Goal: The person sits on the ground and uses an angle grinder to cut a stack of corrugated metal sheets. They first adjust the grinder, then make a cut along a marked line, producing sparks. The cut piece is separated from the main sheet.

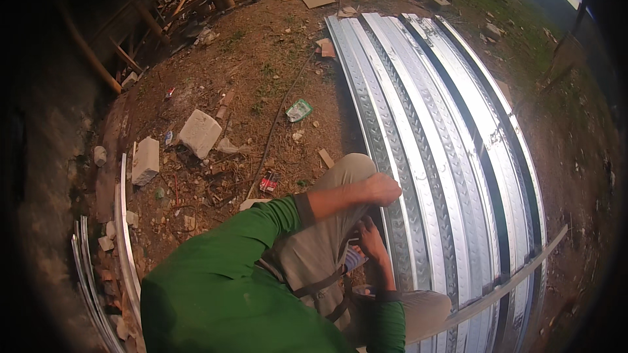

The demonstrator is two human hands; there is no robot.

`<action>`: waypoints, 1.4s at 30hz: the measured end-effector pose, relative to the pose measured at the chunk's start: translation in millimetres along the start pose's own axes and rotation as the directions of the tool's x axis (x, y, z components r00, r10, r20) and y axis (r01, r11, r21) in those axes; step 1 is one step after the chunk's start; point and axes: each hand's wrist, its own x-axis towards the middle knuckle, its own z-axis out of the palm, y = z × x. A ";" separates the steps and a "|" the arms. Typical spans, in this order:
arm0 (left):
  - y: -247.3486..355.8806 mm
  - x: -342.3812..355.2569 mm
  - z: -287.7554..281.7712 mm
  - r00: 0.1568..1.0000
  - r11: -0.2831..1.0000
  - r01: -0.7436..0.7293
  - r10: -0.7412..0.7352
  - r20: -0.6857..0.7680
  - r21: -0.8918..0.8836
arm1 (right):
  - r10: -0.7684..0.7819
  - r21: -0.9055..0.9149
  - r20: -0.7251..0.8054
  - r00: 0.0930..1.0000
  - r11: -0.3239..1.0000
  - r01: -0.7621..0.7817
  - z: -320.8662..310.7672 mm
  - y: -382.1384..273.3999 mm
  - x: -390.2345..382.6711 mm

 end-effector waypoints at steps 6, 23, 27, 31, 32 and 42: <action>-3.6 -2.8 -1.1 1.000 1.000 0.016 -0.015 0.025 -0.022 | 0.142 0.218 -0.056 0.988 0.968 -0.127 3.1 -6.5 5.8; -7.8 -4.9 -5.2 0.999 0.996 0.046 -0.045 0.013 -0.073 | 0.062 -0.517 -0.036 0.997 0.853 -0.071 -16.6 -44.5 -2.6; -9.3 -3.9 -0.3 0.999 0.997 0.014 -0.016 -0.029 -0.071 | -0.090 -0.510 -0.050 0.995 0.859 0.052 -23.5 -26.2 -2.4; -9.7 -1.4 4.8 0.998 0.998 -0.018 0.013 -0.068 -0.067 | -0.094 -0.527 0.003 0.996 0.846 0.082 -33.6 -6.8 -2.5; -9.5 -0.5 5.8 0.997 0.997 -0.025 0.019 -0.078 -0.073 | -0.046 -0.592 -0.018 0.999 0.806 0.026 -35.0 -3.6 -3.3; -4.4 -2.4 -5.3 0.997 0.988 0.027 -0.037 -0.063 -0.155 | 0.048 -0.606 -0.157 0.986 0.784 -0.135 -37.7 -3.4 -10.6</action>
